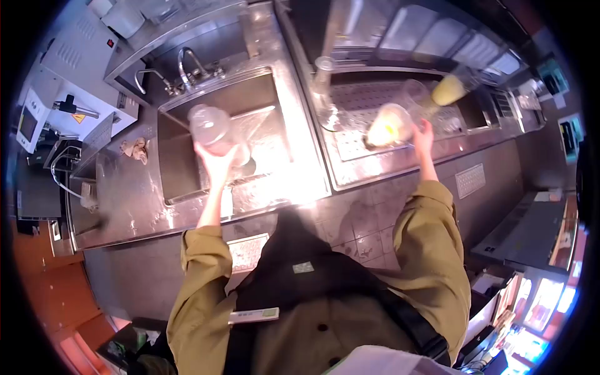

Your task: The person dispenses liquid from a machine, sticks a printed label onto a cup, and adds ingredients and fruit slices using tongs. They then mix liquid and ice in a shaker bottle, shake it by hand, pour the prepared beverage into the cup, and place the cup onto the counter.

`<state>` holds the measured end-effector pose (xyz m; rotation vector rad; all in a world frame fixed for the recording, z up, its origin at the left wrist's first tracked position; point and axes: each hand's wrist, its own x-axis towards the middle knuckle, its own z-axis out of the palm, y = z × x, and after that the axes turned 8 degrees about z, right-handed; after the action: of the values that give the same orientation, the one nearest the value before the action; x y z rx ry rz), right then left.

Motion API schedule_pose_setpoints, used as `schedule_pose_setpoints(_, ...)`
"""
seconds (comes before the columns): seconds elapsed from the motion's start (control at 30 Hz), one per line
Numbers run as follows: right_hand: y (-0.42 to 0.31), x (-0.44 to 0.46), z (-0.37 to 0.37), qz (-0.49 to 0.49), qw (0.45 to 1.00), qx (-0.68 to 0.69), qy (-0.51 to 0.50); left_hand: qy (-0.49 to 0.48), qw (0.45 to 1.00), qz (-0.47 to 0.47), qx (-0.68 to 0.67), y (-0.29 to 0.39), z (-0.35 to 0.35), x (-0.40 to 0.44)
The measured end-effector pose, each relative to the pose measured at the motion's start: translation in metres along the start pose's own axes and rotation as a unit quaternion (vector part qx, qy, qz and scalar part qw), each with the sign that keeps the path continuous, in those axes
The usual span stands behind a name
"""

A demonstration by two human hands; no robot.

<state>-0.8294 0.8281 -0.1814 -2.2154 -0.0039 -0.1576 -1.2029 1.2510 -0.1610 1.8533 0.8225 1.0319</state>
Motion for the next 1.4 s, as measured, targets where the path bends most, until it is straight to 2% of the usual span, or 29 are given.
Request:
schedule_pose_setpoints(0.03, -0.003, -0.009, -0.003, 0.022, 1.000, -0.009, 0.011, -0.039, 0.998, -0.030, 0.027, -0.029, 0.011, 0.011)
schedule_pose_setpoints(0.07, 0.007, -0.015, -0.006, 0.031, 0.997, -0.021, 0.064, -0.061, 0.997, 0.013, 0.036, -0.040, 0.023, 0.017)
schedule_pose_setpoints(0.1, 0.010, -0.025, -0.012, 0.039, 0.991, -0.035, 0.123, -0.105, 0.993, -0.046, -0.032, -0.031, 0.035, 0.026)
schedule_pose_setpoints(0.13, 0.011, -0.045, -0.022, 0.027, 0.979, -0.034, 0.200, -0.103, 0.994, -0.040, -0.004, -0.067, 0.056, 0.028)
schedule_pose_setpoints(0.17, 0.024, -0.063, -0.041, 0.039, 0.976, -0.048, 0.208, -0.121, 0.986, -0.090, -0.077, -0.051, 0.068, 0.034)
schedule_pose_setpoints(0.23, -0.014, -0.132, -0.067, 0.029, 0.977, -0.021, 0.210, -0.102, 0.984, -0.045, -0.141, -0.092, 0.108, 0.039)
schedule_pose_setpoints(0.27, -0.033, -0.165, -0.072, 0.053, 0.984, 0.063, 0.159, -0.096, 0.985, -0.037, -0.136, -0.105, 0.127, 0.041)
schedule_pose_setpoints(0.3, -0.060, -0.190, -0.068, -0.033, 0.993, 0.051, 0.105, -0.086, 0.988, -0.029, -0.128, -0.121, 0.146, 0.043)
schedule_pose_setpoints(0.33, -0.087, -0.206, -0.060, -0.044, 0.998, 0.019, 0.038, -0.082, 0.995, -0.046, -0.022, -0.136, 0.164, 0.043)
schedule_pose_setpoints(0.43, -0.188, -0.234, -0.002, -0.002, 0.986, 0.042, -0.163, -0.067, 0.994, 0.058, 0.069, -0.152, 0.184, 0.038)
schedule_pose_setpoints(0.47, -0.208, -0.231, 0.026, -0.053, 0.972, 0.059, -0.219, -0.076, 0.996, -0.012, 0.042, -0.153, 0.188, 0.032)
schedule_pose_setpoints(0.5, -0.228, -0.222, 0.057, -0.107, 0.952, 0.076, -0.277, -0.073, 0.996, -0.042, 0.036, -0.151, 0.193, 0.031)
schedule_pose_setpoints(0.57, -0.287, -0.204, 0.117, -0.218, 0.915, -0.024, -0.338, -0.061, 0.993, -0.101, 0.029, -0.147, 0.194, 0.031)
schedule_pose_setpoints(0.63, -0.339, -0.189, 0.181, -0.247, 0.876, -0.039, -0.413, -0.100, 0.987, -0.090, -0.090, -0.143, 0.179, 0.029)
schedule_pose_setpoints(0.77, -0.390, -0.174, 0.306, -0.484, 0.756, -0.282, -0.340, -0.104, 0.985, -0.138, 0.021, -0.151, 0.177, 0.014)
schedule_pose_setpoints(0.83, -0.386, -0.167, 0.370, -0.558, 0.652, -0.407, -0.313, -0.121, 0.970, -0.203, 0.048, -0.146, 0.174, 0.015)
schedule_pose_setpoints(0.9, -0.390, -0.161, 0.397, -0.581, 0.559, -0.525, -0.273, -0.113, 0.945, -0.305, 0.034, -0.134, 0.170, 0.017)
schedule_pose_setpoints(0.97, -0.405, -0.164, 0.387, -0.581, 0.534, -0.544, -0.286, -0.142, 0.938, -0.310, 0.056, -0.134, 0.153, 0.018)
schedule_pose_setpoints(1.0, -0.409, -0.162, 0.383, -0.584, 0.501, -0.571, -0.287, -0.143, 0.895, -0.420, 0.045, -0.124, 0.145, 0.024)
schedule_pose_setpoints(1.03, -0.411, -0.159, 0.381, -0.584, 0.470, -0.596, -0.289, -0.084, 0.897, -0.430, 0.059, -0.125, 0.139, 0.026)
schedule_pose_setpoints(1.1, -0.404, -0.148, 0.376, -0.594, 0.502, -0.552, -0.300, 0.033, 0.892, -0.442, 0.084, -0.126, 0.128, 0.028)
schedule_pose_setpoints(1.13, -0.401, -0.146, 0.374, -0.599, 0.518, -0.529, -0.304, 0.148, 0.897, -0.415, 0.041, -0.112, 0.113, 0.036)
schedule_pose_setpoints(1.17, -0.394, -0.149, 0.371, -0.547, 0.624, -0.438, -0.345, 0.208, 0.878, -0.416, -0.115, -0.095, 0.095, 0.040)
schedule_pose_setpoints(1.23, -0.364, -0.170, 0.350, -0.393, 0.793, -0.227, -0.406, 0.181, 0.854, -0.421, -0.246, -0.038, 0.055, 0.060)
schedule_pose_setpoints(1.27, -0.335, -0.184, 0.353, -0.199, 0.851, -0.088, -0.478, 0.139, 0.793, -0.495, -0.327, -0.021, 0.043, 0.066)
schedule_pose_setpoints(1.3, -0.322, -0.210, 0.342, 0.013, 0.835, 0.093, -0.542, 0.092, 0.717, -0.563, -0.401, -0.013, 0.035, 0.067)
schedule_pose_setpoints(1.33, -0.300, -0.225, 0.340, 0.067, 0.818, 0.124, -0.558, 0.007, 0.652, -0.549, -0.523, -0.031, 0.029, 0.057)
schedule_pose_setpoints(1.37, -0.303, -0.244, 0.320, 0.101, 0.828, 0.095, -0.543, -0.076, 0.656, -0.387, -0.643, -0.091, 0.028, 0.020)
schedule_pose_setpoints(1.4, -0.298, -0.256, 0.303, 0.088, 0.841, 0.078, -0.528, -0.108, 0.668, -0.353, -0.646, -0.123, 0.029, 0.011)
